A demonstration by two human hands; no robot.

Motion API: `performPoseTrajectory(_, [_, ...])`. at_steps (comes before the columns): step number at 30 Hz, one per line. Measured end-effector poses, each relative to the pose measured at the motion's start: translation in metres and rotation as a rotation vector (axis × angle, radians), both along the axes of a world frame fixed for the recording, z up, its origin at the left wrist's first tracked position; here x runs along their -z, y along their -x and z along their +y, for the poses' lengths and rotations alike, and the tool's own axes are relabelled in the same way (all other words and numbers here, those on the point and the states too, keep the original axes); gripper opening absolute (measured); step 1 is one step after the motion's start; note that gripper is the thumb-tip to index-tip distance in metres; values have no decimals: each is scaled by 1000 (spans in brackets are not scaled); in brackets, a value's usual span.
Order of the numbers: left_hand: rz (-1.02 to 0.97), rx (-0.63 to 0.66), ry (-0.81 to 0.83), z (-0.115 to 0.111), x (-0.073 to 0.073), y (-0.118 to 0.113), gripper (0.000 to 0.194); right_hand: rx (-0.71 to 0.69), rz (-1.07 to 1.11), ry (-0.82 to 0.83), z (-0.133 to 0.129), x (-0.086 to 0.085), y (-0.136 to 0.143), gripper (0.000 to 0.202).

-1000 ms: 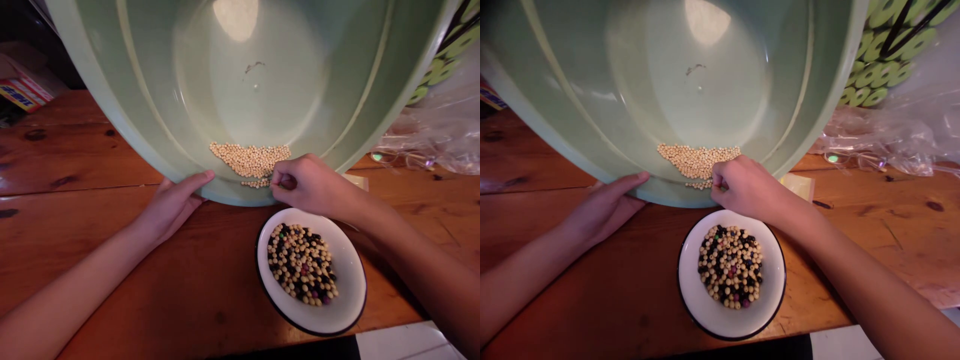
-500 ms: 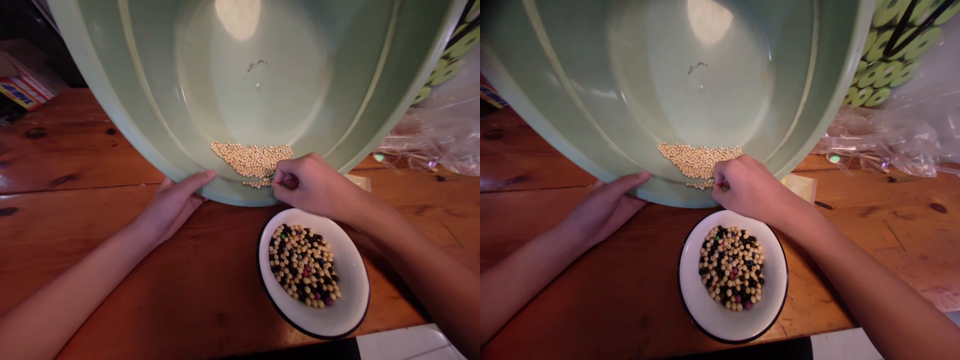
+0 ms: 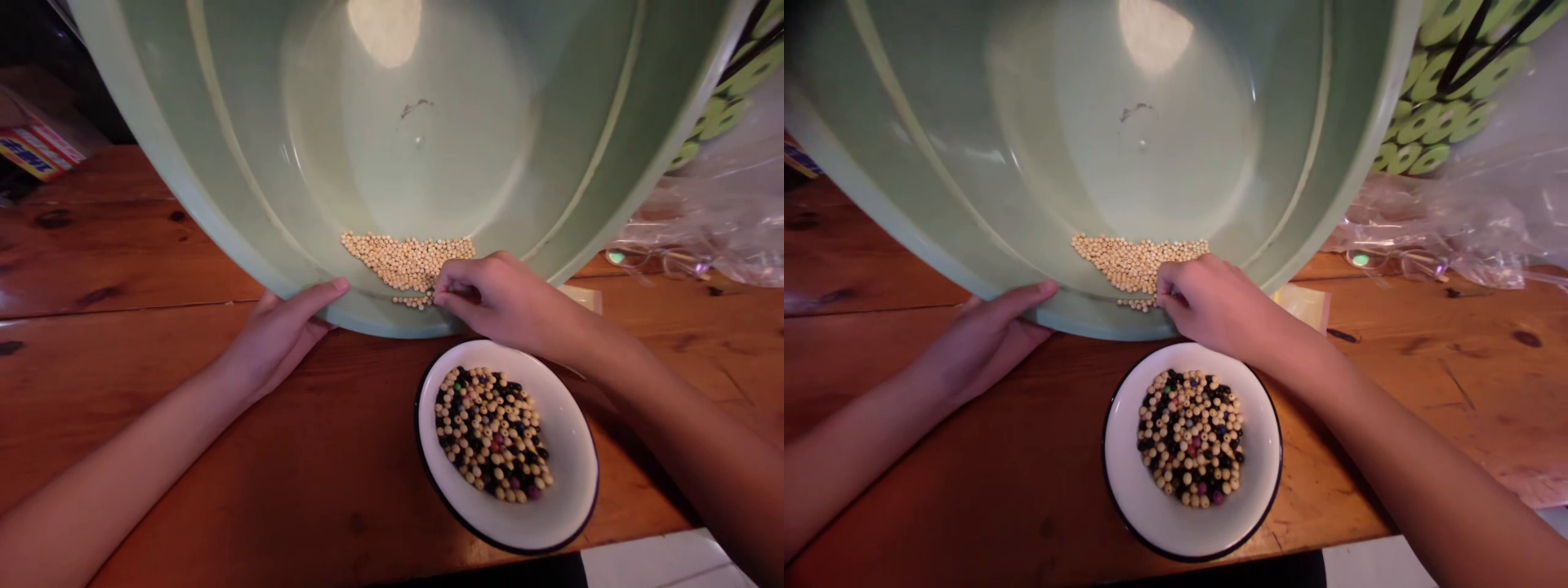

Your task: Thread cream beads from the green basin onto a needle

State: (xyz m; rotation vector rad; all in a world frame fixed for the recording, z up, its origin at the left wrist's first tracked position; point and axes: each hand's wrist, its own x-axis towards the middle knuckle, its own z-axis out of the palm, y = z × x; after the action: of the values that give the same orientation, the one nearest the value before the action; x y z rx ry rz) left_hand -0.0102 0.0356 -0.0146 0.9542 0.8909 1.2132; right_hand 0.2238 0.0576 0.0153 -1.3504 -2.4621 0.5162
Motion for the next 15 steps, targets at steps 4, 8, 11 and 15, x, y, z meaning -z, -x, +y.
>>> performPoseTrajectory(4, [6, 3, 19, 1, 2, 1, 47, -37, 162, 60, 1, -1, -1, 10])
performPoseTrajectory(8, [47, -37, 75, 1, 2, 0, 44, -76, 501, 306, 4, -4, -7, 6])
performPoseTrajectory(11, [66, -45, 101, 0, 0, -1, 44, -139, 780, 551, 5, -6, -12, 15])
performPoseTrajectory(15, [53, -23, 115, 0, -2, -1, 42, -271, 1030, 798, 2, -5, -16, 33])
